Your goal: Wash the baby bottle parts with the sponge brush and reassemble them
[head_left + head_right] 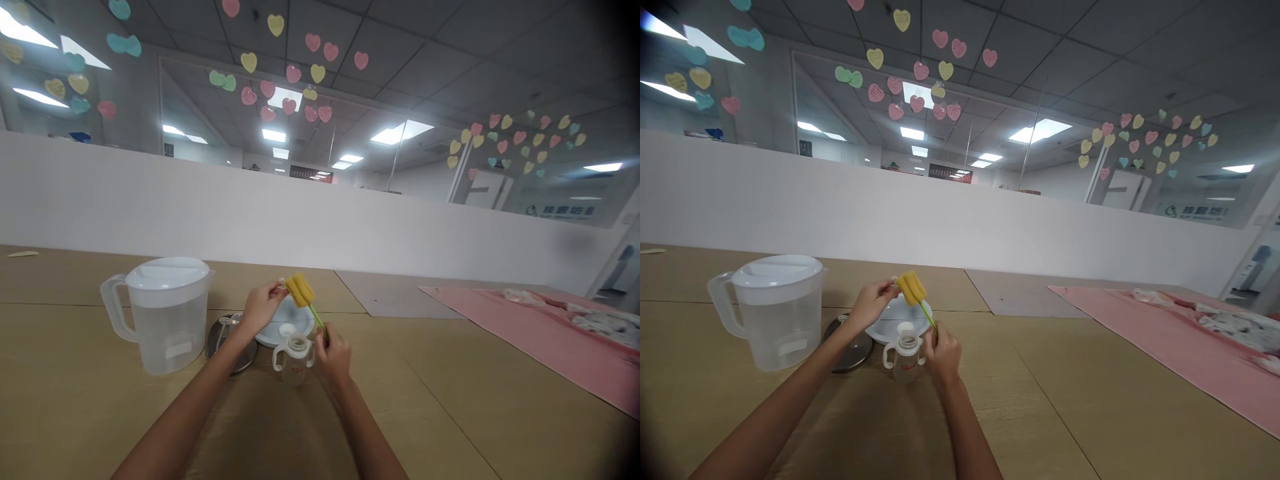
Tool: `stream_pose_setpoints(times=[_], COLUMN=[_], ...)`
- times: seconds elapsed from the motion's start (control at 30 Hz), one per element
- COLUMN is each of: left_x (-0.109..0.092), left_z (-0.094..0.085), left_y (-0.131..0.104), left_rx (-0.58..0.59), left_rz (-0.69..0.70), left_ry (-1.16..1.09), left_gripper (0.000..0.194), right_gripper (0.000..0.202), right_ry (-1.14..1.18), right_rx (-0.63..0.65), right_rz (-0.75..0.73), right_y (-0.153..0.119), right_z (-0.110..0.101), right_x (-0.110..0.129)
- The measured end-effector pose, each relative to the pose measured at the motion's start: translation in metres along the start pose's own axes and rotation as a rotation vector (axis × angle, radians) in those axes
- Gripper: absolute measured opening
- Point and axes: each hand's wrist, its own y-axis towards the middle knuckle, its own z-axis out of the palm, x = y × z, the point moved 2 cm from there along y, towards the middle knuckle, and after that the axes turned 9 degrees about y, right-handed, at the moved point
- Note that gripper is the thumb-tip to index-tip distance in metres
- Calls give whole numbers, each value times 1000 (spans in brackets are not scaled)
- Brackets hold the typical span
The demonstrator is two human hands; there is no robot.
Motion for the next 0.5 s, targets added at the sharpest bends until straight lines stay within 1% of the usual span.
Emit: stream_pose_setpoints(times=[0.1, 0.17, 0.23, 0.27, 0.33, 0.4, 0.43, 0.5], left_x=[3, 4, 3, 2, -2, -4, -5, -1], left_z=[-13, -23, -32, -37, -46, -53, -55, -57], left_y=[2, 3, 3, 3, 2, 0, -2, -5], left_rx=[-108, -154, -154, -131, -49, 69, 151, 366], left_rz=[-57, -82, -100, -106, -105, -98, -103, -139], left_ry=[6, 39, 133, 194, 330, 499, 604, 803], left_gripper=[30, 31, 31, 31, 32, 32, 31, 26], right_gripper=[33, 33, 33, 33, 33, 33, 33, 33], right_ry=[-27, -40, -49, -53, -58, -62, -65, -76], right_rx=[-13, -16, -14, -13, -9, -9, -14, -30], right_rz=[-6, -22, -37, -43, -56, -67, -71, -70], right_y=[0, 0, 0, 0, 0, 0, 0, 1], right_z=[-1, 0, 0, 0, 1, 0, 0, -1], right_x=[1, 2, 2, 3, 3, 3, 3, 4])
